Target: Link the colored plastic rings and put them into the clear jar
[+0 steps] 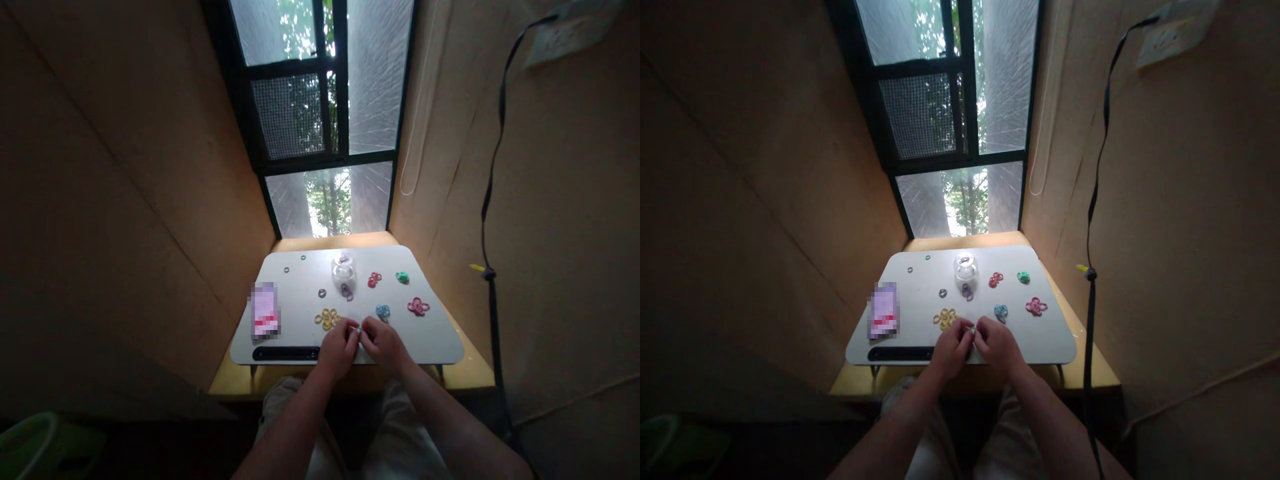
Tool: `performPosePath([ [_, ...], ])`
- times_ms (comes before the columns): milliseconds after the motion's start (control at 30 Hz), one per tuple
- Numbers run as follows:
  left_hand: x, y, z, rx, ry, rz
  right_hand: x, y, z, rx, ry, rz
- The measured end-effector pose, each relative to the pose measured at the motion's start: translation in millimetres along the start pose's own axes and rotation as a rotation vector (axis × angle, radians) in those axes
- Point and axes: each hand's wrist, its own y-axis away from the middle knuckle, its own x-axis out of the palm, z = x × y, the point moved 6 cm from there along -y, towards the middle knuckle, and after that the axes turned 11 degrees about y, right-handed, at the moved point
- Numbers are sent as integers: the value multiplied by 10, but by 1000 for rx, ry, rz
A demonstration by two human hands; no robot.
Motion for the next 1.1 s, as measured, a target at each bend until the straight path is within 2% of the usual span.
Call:
performPosePath([
  [400, -3, -57, 44, -45, 22, -40, -25, -24, -47, 38, -12, -40],
  [633, 4, -90, 167, -96, 230, -51, -49, -47, -68, 53, -65, -81],
  [833, 2, -94, 188, -155, 375, -66, -100, -51, -78, 73, -107, -139],
  [1000, 5, -76, 163, -125, 284, -42, -48, -44, -62, 42, -76, -66],
  [1100, 1, -70, 148, -107, 247, -18, -48, -49, -82, 56, -74, -86],
])
